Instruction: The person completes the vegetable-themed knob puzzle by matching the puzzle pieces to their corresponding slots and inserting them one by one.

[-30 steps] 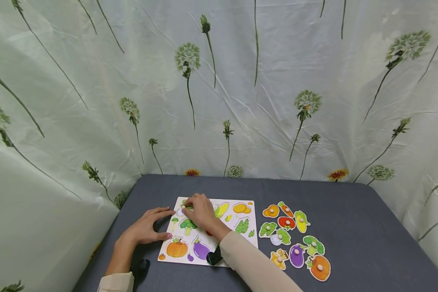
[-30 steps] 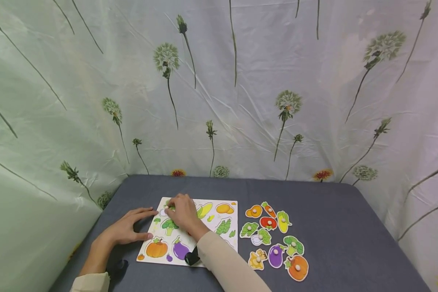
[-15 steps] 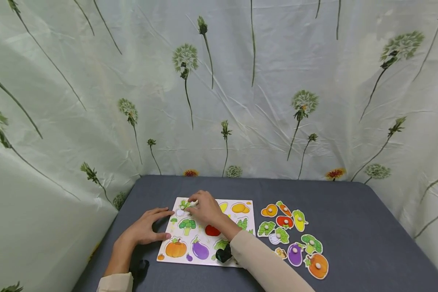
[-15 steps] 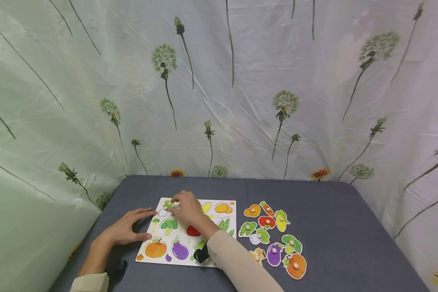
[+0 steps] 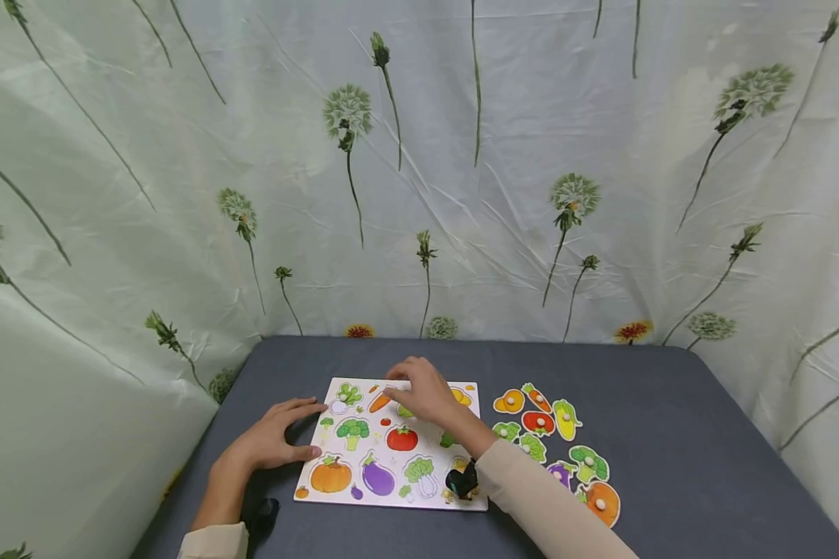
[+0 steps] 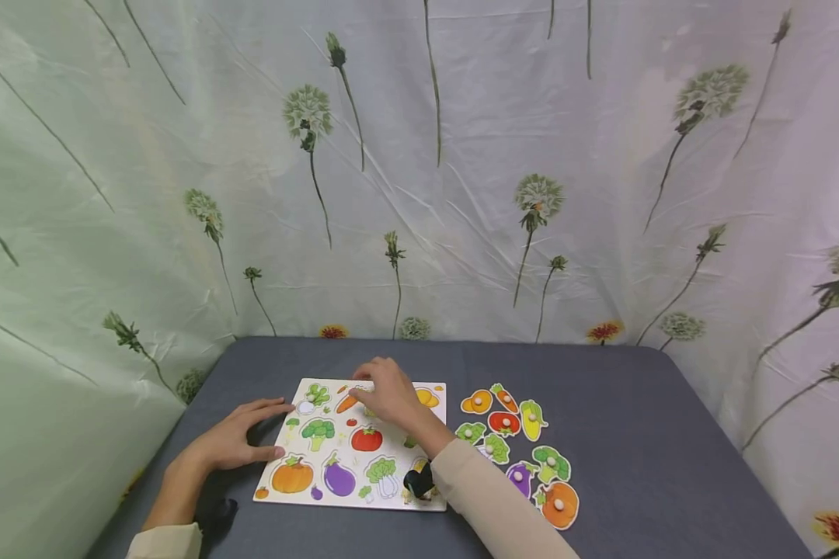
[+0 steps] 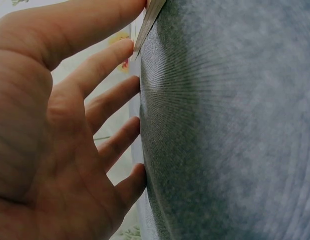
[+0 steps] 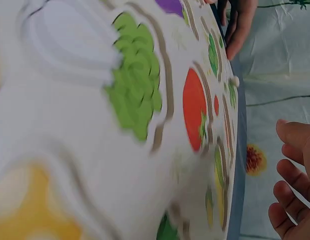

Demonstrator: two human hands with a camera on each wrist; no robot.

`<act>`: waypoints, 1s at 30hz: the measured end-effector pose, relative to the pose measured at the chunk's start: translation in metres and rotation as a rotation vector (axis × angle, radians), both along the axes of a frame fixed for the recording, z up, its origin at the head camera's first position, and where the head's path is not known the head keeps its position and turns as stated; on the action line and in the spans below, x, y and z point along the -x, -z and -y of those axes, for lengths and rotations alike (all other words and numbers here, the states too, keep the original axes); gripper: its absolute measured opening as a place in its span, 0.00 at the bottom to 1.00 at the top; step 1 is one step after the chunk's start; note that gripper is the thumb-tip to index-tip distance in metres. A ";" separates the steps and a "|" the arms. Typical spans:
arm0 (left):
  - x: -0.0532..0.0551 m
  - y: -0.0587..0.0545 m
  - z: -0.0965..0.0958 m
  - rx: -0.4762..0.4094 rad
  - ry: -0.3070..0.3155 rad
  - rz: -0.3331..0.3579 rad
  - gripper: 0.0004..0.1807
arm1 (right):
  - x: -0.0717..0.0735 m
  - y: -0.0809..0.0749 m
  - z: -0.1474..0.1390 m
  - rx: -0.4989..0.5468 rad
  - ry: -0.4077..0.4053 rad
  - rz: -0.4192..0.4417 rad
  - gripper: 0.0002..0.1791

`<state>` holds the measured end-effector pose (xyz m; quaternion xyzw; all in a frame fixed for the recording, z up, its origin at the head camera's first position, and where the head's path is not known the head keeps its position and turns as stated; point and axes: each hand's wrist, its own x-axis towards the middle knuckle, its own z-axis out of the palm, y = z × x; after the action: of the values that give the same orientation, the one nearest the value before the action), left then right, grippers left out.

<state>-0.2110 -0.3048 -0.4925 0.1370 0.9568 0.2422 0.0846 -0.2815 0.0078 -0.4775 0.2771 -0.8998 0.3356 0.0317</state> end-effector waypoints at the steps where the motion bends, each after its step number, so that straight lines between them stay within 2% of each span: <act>1: 0.000 0.000 0.000 -0.001 0.001 -0.001 0.43 | 0.000 -0.001 -0.004 -0.001 0.001 -0.006 0.11; 9: 0.001 0.000 -0.002 0.005 -0.009 0.013 0.43 | -0.003 -0.001 -0.043 -0.004 0.025 -0.066 0.11; 17: 0.001 0.000 -0.001 0.018 -0.025 0.033 0.44 | -0.002 0.003 -0.087 -0.012 0.098 -0.074 0.11; 30: -0.001 -0.002 -0.002 0.014 -0.012 0.041 0.45 | -0.002 0.008 -0.156 -0.031 0.201 -0.088 0.13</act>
<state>-0.2102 -0.3025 -0.4903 0.1257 0.9574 0.2386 0.1035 -0.2797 0.1635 -0.4851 0.2005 -0.9258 0.3044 0.1006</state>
